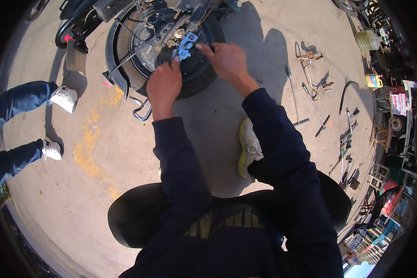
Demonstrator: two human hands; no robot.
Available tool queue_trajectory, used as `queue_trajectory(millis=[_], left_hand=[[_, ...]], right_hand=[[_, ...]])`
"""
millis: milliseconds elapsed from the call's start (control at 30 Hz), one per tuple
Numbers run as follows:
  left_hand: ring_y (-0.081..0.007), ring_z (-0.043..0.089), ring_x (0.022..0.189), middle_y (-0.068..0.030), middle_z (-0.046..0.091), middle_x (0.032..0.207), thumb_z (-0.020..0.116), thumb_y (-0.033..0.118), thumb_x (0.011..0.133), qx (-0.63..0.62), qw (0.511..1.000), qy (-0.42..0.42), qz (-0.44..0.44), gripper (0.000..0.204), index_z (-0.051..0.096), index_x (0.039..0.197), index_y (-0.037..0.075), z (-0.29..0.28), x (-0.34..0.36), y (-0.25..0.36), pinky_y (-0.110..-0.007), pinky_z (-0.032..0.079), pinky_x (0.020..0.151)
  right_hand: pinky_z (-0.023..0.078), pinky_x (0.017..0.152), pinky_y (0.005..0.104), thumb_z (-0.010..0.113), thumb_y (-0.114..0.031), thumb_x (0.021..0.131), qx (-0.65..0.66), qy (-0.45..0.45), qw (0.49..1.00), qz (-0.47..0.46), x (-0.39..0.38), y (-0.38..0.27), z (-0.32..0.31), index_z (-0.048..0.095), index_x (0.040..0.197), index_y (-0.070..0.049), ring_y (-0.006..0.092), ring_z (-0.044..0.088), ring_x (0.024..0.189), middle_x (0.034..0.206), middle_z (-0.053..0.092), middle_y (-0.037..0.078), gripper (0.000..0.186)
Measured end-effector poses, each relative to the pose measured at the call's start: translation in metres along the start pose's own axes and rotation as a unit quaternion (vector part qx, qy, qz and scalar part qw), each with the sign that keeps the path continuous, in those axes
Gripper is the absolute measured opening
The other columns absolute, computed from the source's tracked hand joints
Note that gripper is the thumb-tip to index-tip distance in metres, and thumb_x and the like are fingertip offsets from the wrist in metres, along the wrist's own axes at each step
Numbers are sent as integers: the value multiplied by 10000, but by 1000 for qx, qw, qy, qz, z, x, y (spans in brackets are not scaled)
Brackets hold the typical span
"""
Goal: The person is working on the rear brake assembly of a motorcycle, using a hex key to tighten bolts on the brake caliper and adjusting the brake cable. The person remains in a squatting position near the rear wheel while performing the adjustments.
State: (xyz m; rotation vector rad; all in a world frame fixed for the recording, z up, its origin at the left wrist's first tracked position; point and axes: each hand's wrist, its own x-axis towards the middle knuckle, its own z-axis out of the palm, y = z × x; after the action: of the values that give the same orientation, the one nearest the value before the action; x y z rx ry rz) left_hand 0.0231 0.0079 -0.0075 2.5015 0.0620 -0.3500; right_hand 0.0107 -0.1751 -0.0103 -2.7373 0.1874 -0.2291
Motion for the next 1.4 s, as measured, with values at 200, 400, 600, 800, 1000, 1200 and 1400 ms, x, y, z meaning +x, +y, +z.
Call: queue_trajectory(millis=[200, 400, 600, 800, 1000, 1200, 1400], left_hand=[[-440, 661, 1087, -249, 706, 1125, 404, 486, 1035, -25, 1000, 5, 14, 561, 732, 1106, 36, -1, 0, -4, -509, 511, 939], [-434, 661, 1104, -237, 711, 1139, 408, 488, 1033, -29, 1000, -10, 5, 559, 735, 1110, 41, -4, 3, 0, -511, 508, 954], [-436, 661, 1100, -240, 710, 1145, 401, 497, 1036, -27, 999, -28, 12, 576, 733, 1119, 35, 3, 6, 1, -516, 508, 946], [-439, 679, 1015, -242, 723, 1043, 386, 498, 1050, 24, 999, -45, 19, 579, 733, 1117, 40, -8, -3, 3, -522, 512, 866], [-357, 708, 863, -177, 731, 880, 542, 486, 1029, 11, 971, 231, 62, 508, 739, 1050, 18, -26, -19, 30, -442, 519, 767], [-390, 726, 940, -187, 757, 959, 546, 520, 1001, 153, 961, 192, 130, 527, 740, 1110, 42, -45, 85, 84, -445, 545, 845], [-318, 706, 962, -179, 748, 975, 482, 462, 1047, 181, 974, 6, 136, 521, 730, 1120, 10, -50, 142, 72, -375, 514, 894]], right_hand=[[554, 693, 483, 496, -610, 997, 9, 19, 996, 82, -17, -22, 10, 730, 749, -48, 413, 697, 761, 720, 694, 199, 657], [525, 712, 522, 401, -666, 1010, 23, 37, 988, 150, -24, -36, 18, 732, 779, -46, 456, 676, 796, 760, 688, 230, 740], [531, 737, 530, 430, -652, 1006, 59, 32, 980, 189, -30, -39, 20, 723, 771, -29, 466, 679, 810, 768, 685, 253, 727], [486, 558, 440, 567, -539, 995, 92, 75, 989, 90, -1, -38, 14, 659, 653, -20, 381, 640, 607, 603, 599, 204, 628], [518, 548, 444, 533, -601, 989, 24, 43, 996, -80, 35, 91, -29, 673, 695, -63, 364, 653, 602, 602, 623, 158, 629], [547, 647, 462, 557, -493, 1012, -145, -237, 960, -31, -17, 271, -37, 702, 739, -40, 371, 671, 669, 666, 659, 173, 548], [562, 766, 453, 621, -432, 976, -62, -282, 948, -131, 51, 212, -8, 716, 1005, -25, 348, 699, 901, 866, 717, 179, 419]])
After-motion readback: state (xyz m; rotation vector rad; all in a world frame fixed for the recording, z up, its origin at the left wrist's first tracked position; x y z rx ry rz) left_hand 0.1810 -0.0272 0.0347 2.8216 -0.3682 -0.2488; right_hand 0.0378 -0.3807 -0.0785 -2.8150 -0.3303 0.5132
